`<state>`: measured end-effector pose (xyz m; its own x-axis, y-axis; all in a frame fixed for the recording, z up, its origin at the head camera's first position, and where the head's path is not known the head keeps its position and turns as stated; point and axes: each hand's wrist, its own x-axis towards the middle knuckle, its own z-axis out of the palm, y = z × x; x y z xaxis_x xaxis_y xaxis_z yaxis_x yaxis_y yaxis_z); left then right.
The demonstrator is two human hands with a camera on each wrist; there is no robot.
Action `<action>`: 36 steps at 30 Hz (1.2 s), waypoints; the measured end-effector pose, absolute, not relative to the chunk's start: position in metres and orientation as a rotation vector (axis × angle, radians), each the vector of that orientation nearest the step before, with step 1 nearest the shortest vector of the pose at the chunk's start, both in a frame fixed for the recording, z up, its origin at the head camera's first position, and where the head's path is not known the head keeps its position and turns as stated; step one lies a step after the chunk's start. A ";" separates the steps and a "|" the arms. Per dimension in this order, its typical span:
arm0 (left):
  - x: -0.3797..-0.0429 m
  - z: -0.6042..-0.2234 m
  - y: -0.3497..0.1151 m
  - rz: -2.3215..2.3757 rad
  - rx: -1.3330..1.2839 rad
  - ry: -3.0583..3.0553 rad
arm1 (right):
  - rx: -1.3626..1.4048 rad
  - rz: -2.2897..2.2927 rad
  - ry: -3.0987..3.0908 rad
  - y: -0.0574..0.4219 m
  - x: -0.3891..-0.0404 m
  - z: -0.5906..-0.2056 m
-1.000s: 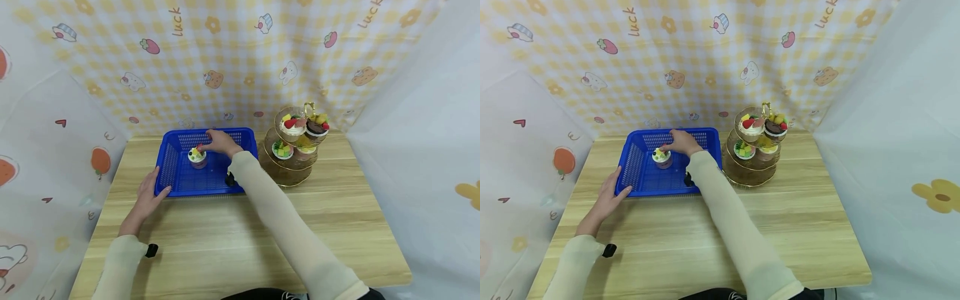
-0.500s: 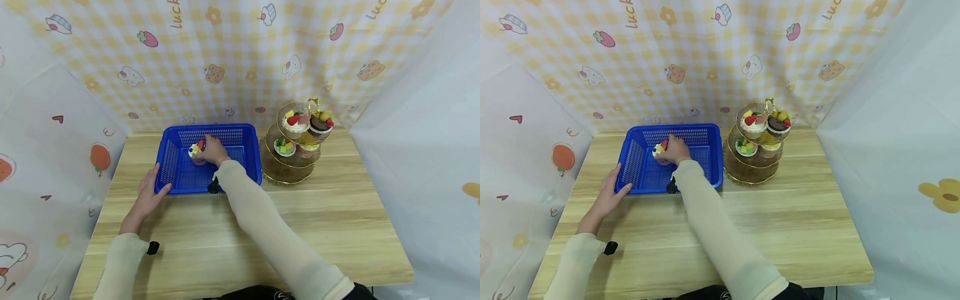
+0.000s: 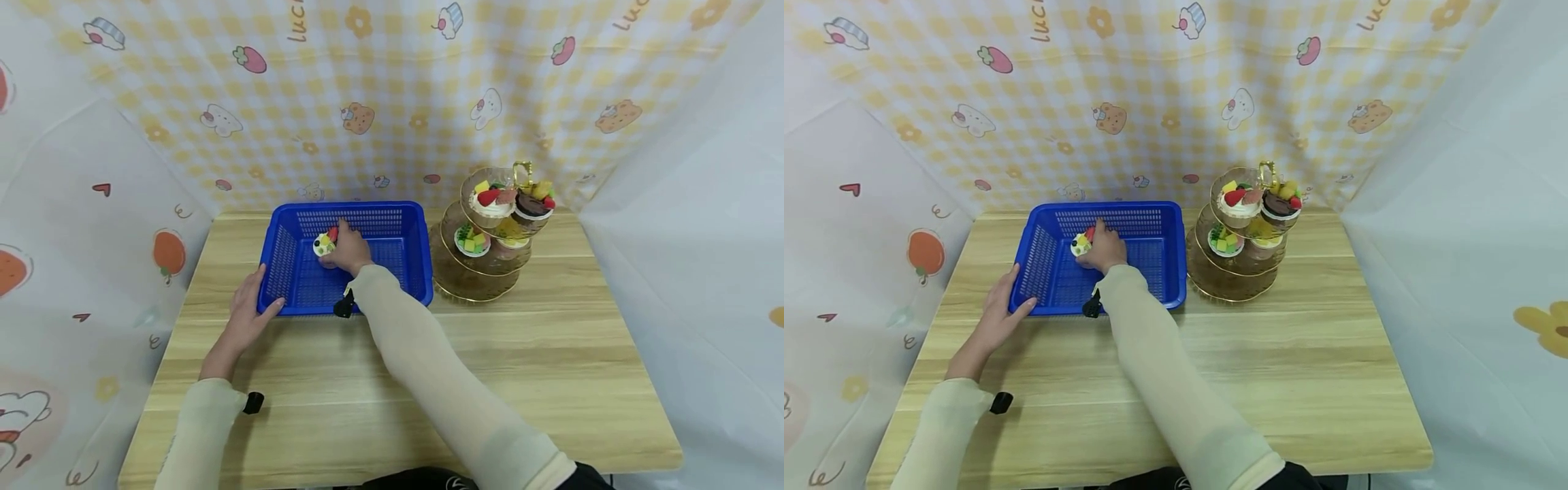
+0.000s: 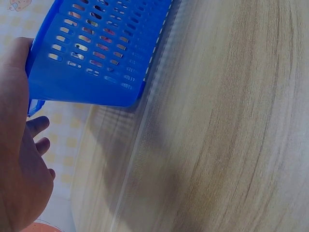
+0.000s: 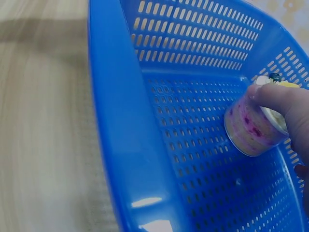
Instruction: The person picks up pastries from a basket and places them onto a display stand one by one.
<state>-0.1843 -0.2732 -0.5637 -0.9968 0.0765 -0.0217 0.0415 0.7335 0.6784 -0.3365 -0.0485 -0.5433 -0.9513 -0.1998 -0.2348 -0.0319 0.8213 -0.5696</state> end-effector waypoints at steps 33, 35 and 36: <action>-0.185 -0.563 -0.273 1.114 0.107 2.881 | -0.555 -0.927 2.808 -0.032 -0.358 -0.457; -0.185 -0.563 -0.273 1.107 0.116 2.885 | -0.582 -0.920 2.829 -0.029 -0.360 -0.447; -0.185 -0.563 -0.273 1.106 0.120 2.886 | -0.591 -0.929 2.829 -0.027 -0.360 -0.442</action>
